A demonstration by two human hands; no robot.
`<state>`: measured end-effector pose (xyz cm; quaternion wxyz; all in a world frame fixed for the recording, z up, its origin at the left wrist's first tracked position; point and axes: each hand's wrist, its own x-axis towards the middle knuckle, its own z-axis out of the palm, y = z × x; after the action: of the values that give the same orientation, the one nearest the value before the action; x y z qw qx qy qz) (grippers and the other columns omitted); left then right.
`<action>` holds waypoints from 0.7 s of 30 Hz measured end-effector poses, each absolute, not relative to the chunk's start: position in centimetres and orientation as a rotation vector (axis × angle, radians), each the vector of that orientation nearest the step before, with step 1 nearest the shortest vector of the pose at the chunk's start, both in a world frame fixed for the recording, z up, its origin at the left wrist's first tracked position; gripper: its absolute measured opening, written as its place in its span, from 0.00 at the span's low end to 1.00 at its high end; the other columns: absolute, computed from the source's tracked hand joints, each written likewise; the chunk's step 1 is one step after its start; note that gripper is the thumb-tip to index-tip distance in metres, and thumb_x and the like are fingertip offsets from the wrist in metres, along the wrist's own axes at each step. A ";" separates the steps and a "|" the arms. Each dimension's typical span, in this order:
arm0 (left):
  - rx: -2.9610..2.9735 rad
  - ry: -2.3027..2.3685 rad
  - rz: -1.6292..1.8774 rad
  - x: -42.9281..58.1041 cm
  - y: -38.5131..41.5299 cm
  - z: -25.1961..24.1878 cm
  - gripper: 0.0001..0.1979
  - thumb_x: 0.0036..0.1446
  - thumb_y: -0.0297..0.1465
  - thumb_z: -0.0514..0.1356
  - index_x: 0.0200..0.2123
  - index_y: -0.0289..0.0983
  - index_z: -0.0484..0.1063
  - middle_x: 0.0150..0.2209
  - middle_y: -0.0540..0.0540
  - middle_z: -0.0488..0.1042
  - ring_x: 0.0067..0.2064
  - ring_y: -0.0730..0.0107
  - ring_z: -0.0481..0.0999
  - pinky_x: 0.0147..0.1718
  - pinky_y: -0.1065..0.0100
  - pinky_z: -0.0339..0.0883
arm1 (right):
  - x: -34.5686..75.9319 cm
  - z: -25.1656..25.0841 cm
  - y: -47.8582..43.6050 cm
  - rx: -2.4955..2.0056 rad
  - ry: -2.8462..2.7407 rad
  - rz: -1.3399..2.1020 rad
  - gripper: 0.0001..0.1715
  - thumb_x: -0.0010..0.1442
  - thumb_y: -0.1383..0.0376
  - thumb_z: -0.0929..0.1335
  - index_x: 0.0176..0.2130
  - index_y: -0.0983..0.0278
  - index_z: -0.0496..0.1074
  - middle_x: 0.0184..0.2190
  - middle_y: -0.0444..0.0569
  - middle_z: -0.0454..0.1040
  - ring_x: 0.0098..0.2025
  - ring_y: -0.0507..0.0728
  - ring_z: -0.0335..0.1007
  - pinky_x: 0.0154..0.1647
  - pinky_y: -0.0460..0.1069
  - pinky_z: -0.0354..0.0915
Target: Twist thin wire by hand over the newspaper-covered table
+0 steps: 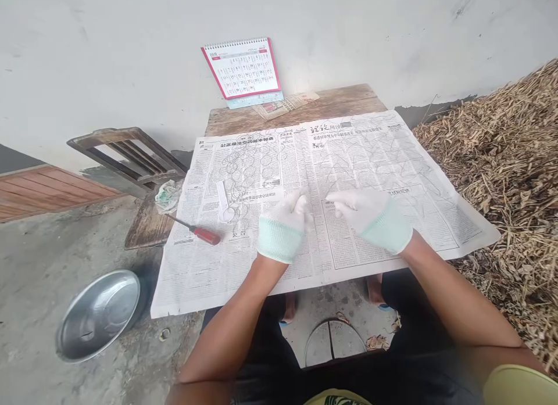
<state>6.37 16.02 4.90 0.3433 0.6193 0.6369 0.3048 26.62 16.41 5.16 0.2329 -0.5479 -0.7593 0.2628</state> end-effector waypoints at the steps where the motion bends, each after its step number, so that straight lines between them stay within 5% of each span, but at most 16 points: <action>1: 1.615 1.656 0.794 6.3 16.1 4.9 0.23 0.75 0.40 0.51 0.64 0.41 0.76 0.22 0.54 0.78 0.27 0.69 0.80 0.34 0.69 0.76 | 26.6 5.1 16.4 -1.498 -2.099 0.727 0.20 0.73 0.63 0.63 0.54 0.57 0.82 0.40 0.46 0.84 0.42 0.59 0.80 0.46 0.54 0.72; 6: 1.586 1.686 0.800 6.3 16.3 4.7 0.23 0.75 0.40 0.52 0.63 0.39 0.76 0.23 0.53 0.79 0.29 0.68 0.82 0.35 0.68 0.76 | 26.0 5.3 16.3 -1.514 -1.992 0.736 0.21 0.74 0.63 0.62 0.57 0.57 0.79 0.35 0.45 0.83 0.39 0.58 0.80 0.42 0.53 0.72; 10: 1.551 1.690 0.857 6.1 16.4 4.5 0.24 0.75 0.43 0.51 0.64 0.40 0.75 0.24 0.53 0.79 0.31 0.67 0.82 0.39 0.65 0.77 | 25.8 5.5 16.3 -1.478 -1.898 0.717 0.25 0.73 0.63 0.64 0.65 0.61 0.73 0.43 0.47 0.85 0.44 0.60 0.81 0.46 0.54 0.73; 21: 1.717 1.852 0.861 6.1 16.5 3.8 0.22 0.74 0.41 0.53 0.63 0.41 0.77 0.27 0.50 0.81 0.33 0.64 0.82 0.42 0.62 0.75 | 25.3 5.1 16.4 -1.503 -1.807 0.904 0.24 0.73 0.63 0.64 0.64 0.60 0.74 0.42 0.47 0.86 0.47 0.60 0.83 0.49 0.57 0.74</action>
<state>6.12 16.52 3.81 0.2342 0.6256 0.6747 0.3138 25.26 16.39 5.08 0.3066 -0.5683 -0.6829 0.3416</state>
